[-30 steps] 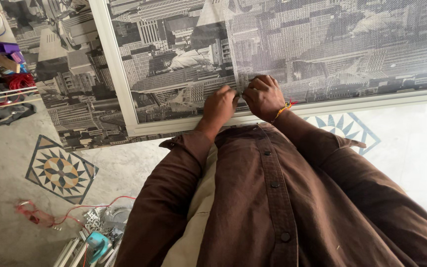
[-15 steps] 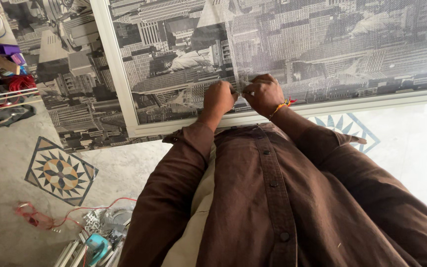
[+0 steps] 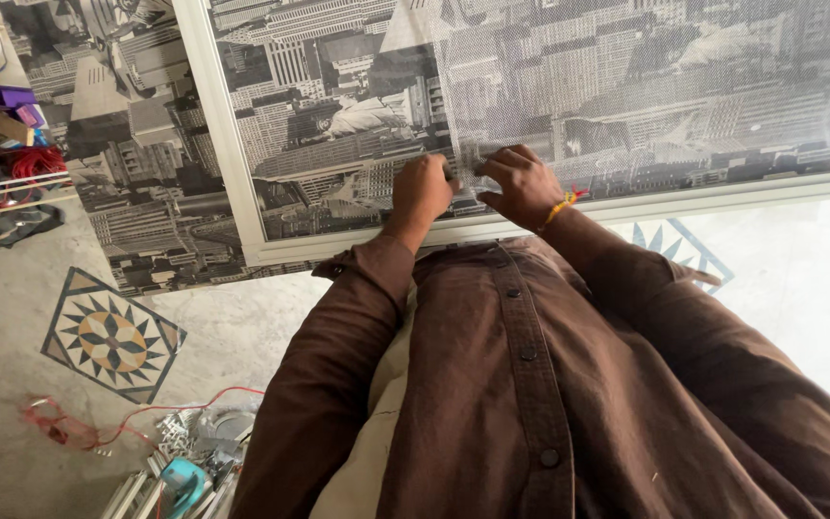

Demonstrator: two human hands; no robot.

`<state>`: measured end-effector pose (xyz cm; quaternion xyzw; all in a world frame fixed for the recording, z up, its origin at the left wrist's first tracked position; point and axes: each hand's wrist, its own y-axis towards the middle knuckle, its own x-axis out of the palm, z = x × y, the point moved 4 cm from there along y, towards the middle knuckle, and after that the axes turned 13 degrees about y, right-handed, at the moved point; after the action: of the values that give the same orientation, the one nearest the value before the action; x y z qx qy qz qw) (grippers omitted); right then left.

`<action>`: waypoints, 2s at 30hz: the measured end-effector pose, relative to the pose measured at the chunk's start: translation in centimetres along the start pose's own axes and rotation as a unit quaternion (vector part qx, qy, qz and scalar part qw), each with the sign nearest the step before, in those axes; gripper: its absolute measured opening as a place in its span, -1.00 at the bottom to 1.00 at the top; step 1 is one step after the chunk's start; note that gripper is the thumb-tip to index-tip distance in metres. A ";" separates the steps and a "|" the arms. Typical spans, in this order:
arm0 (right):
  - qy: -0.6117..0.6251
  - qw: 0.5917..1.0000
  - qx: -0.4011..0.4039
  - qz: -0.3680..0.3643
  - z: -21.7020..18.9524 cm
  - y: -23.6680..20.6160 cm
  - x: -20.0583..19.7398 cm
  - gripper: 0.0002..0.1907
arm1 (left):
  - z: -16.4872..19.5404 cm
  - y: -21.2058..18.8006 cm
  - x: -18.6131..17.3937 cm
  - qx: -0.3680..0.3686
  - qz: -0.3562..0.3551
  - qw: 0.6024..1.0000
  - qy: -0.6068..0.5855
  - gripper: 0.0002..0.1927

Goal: The person kneels on the floor and fits a sheet of mesh over a rectangular frame, pressing the mesh edges into the frame groove by hand and repositioning the frame. They then use a flat hand tool to press the mesh firmly into the groove along the frame sides and smooth it across the surface.

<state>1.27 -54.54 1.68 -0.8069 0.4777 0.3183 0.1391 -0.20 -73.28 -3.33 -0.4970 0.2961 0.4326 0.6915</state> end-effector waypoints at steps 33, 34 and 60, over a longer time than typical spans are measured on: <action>-0.059 0.998 -0.013 -0.015 1.9 -2.6 -2.5 -0.79 | 5.9 -1.6 1.7 0.184 0.178 0.954 0.157 -0.85; -0.067 0.998 -0.019 -0.009 1.8 -3.0 -2.9 -0.81 | 6.4 -1.8 1.6 0.195 0.176 0.946 0.192 -0.81; -0.074 0.995 -0.064 -0.021 4.8 -5.3 -6.8 -0.88 | 11.2 -1.2 2.2 0.239 0.173 0.954 0.060 -0.71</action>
<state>1.70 -44.68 2.04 -0.7982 0.4274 0.4045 0.1287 1.65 -62.19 -0.89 -0.2835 0.5135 0.4315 0.6854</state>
